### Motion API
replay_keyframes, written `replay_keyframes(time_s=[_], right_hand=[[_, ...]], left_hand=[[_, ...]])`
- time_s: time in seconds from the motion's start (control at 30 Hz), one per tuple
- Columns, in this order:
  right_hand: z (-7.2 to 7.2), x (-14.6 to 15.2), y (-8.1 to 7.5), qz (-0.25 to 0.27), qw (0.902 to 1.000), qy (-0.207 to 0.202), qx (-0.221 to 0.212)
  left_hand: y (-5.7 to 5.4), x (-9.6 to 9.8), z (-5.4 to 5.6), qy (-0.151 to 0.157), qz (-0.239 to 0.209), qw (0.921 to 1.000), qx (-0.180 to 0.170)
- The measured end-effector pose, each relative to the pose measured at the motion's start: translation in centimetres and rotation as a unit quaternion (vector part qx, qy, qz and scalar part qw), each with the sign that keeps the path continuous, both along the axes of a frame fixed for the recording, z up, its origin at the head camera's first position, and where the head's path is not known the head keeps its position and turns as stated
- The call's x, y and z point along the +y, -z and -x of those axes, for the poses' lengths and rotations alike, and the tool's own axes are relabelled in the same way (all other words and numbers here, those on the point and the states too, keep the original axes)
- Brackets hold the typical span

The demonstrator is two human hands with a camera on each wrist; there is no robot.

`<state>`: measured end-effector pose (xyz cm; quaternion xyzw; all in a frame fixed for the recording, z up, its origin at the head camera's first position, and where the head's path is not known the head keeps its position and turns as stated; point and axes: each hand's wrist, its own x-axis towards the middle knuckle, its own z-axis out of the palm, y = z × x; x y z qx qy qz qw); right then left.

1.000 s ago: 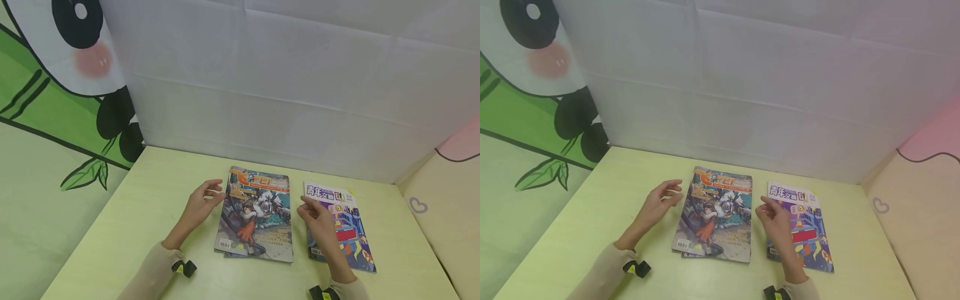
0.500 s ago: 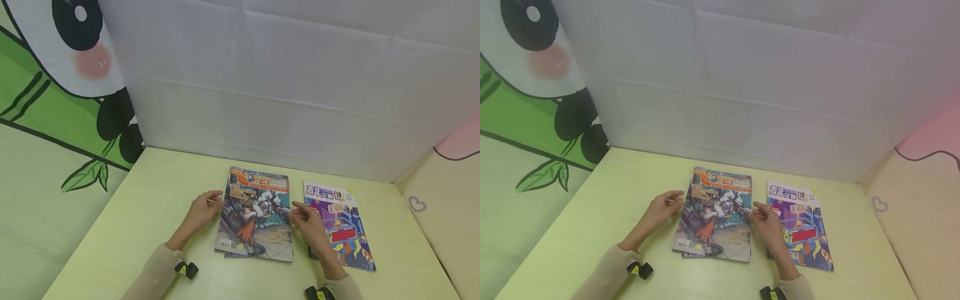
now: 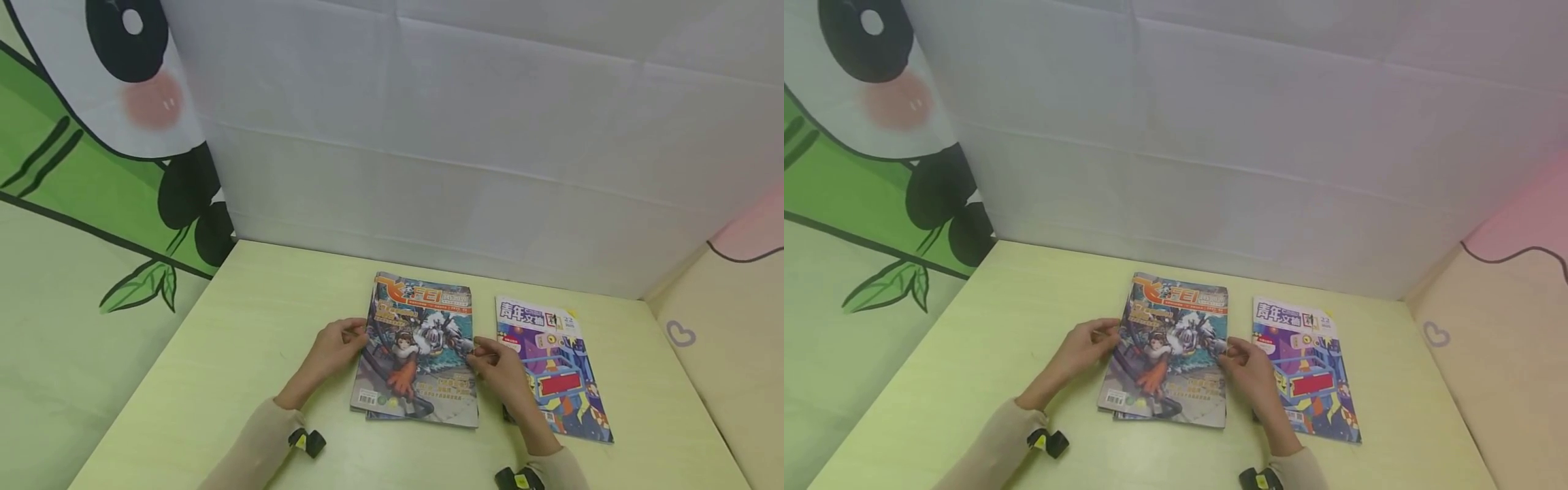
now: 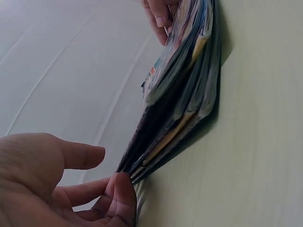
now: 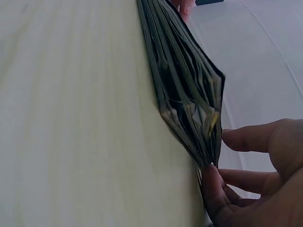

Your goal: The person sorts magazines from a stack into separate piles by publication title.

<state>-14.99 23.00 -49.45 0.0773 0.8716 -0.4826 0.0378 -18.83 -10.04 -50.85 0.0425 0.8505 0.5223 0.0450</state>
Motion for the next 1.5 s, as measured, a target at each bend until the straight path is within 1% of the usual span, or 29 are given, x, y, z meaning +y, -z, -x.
replay_keyframes(time_s=[0.13, 0.27, 0.47, 0.63, 0.77, 0.93, 1.07, 1.3, 1.4, 1.5], right_hand=[[0.05, -0.07, 0.14, -0.024, 0.9997, -0.010, -0.003], [-0.11, -0.13, -0.03, -0.031, 0.9995, -0.010, 0.002], [-0.09, -0.14, -0.03, -0.028, 0.9996, -0.005, 0.003], [-0.13, -0.02, -0.03, -0.019, 0.9998, -0.005, 0.010], [-0.24, 0.11, -0.12, -0.005, 0.9998, -0.005, 0.019], [-0.34, 0.17, -0.29, 0.035, 0.9991, -0.004, 0.023], [-0.34, 0.08, -0.37, 0.066, 0.9977, -0.002, 0.017], [-0.11, -0.21, -0.57, 0.069, 0.9976, 0.002, 0.007], [-0.15, -0.31, -0.61, 0.082, 0.9966, 0.005, 0.003], [-0.25, -0.71, -0.70, 0.111, 0.9937, 0.009, 0.002]], left_hand=[[0.02, 0.05, -0.16, 0.000, 0.000, 1.0000, -0.001], [0.01, 0.14, -0.24, 0.001, -0.010, 0.9999, -0.004], [-0.26, 0.17, -0.37, 0.003, -0.018, 0.9998, -0.005], [-0.28, 0.18, -0.43, -0.001, -0.026, 0.9995, -0.019], [-0.31, 0.26, -0.44, -0.002, -0.033, 0.9991, -0.026], [-0.29, 0.27, -0.34, 0.002, -0.040, 0.9990, -0.020], [-0.30, 0.24, -0.30, 0.006, -0.042, 0.9990, -0.016], [-0.52, 0.19, -0.32, 0.005, -0.030, 0.9995, -0.009], [-0.63, 0.05, -0.21, 0.008, -0.031, 0.9994, -0.015], [-0.93, -0.29, -0.06, 0.013, -0.033, 0.9990, -0.026]])
